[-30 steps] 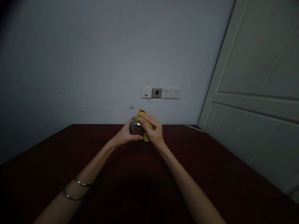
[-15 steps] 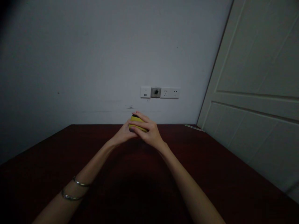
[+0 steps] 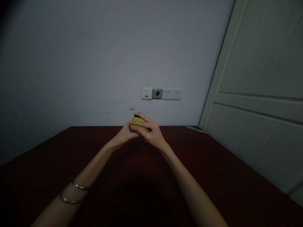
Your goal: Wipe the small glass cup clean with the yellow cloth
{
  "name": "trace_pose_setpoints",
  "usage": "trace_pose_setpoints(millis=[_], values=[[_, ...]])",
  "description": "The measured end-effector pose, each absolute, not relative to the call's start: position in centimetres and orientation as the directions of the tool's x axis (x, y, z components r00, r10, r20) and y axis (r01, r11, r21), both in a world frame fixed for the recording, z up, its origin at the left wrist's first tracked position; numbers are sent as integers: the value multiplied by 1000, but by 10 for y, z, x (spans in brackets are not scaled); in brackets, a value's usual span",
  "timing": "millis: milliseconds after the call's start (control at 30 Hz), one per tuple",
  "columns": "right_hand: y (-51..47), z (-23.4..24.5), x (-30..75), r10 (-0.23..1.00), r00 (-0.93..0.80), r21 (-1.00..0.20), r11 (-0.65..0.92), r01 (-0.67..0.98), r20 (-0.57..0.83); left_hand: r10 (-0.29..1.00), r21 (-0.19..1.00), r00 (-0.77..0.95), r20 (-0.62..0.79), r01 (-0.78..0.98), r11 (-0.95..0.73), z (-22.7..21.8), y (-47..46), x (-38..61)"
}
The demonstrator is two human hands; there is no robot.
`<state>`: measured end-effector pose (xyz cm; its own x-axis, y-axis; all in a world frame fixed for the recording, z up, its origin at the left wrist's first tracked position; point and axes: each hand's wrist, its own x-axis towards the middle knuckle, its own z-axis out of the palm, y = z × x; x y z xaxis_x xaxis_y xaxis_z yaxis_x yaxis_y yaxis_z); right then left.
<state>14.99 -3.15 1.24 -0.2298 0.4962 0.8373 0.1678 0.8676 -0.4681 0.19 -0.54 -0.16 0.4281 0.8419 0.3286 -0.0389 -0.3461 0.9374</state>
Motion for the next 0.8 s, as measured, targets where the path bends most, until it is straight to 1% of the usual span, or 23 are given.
trace_pose_setpoints(millis=[67, 133, 233, 300, 400, 500, 633, 700, 800], values=[[-33, 14, 150, 492, -260, -460, 870, 177, 831, 833, 937, 439, 337, -75, -340, -2, -6, 2], [-32, 14, 149, 513, -217, -484, 857, 174, 830, 817, 934, 460, 348, -98, -343, 0, -8, 2], [-26, 13, 148, 577, -69, -566, 815, 125, 814, 813, 941, 479, 330, -96, -325, 4, -13, 2], [-21, 11, 147, 645, 35, -645, 759, 88, 764, 824, 948, 477, 306, -75, -309, 6, -15, 2], [-15, 7, 148, 726, 99, -732, 679, 56, 680, 827, 956, 492, 271, -39, -290, 7, -15, 2], [-12, 3, 151, 748, 39, -749, 662, 9, 662, 812, 962, 530, 243, -25, -271, 8, -15, 1], [-13, 3, 160, 727, -160, -743, 663, -86, 668, 794, 974, 571, 209, -48, -222, 9, -14, -3], [-16, 5, 166, 691, -263, -730, 678, -83, 673, 776, 978, 602, 188, -46, -201, 9, -13, -5], [-22, 7, 169, 646, -366, -693, 721, 5, 669, 755, 985, 638, 153, -43, -164, 8, -11, -8]])
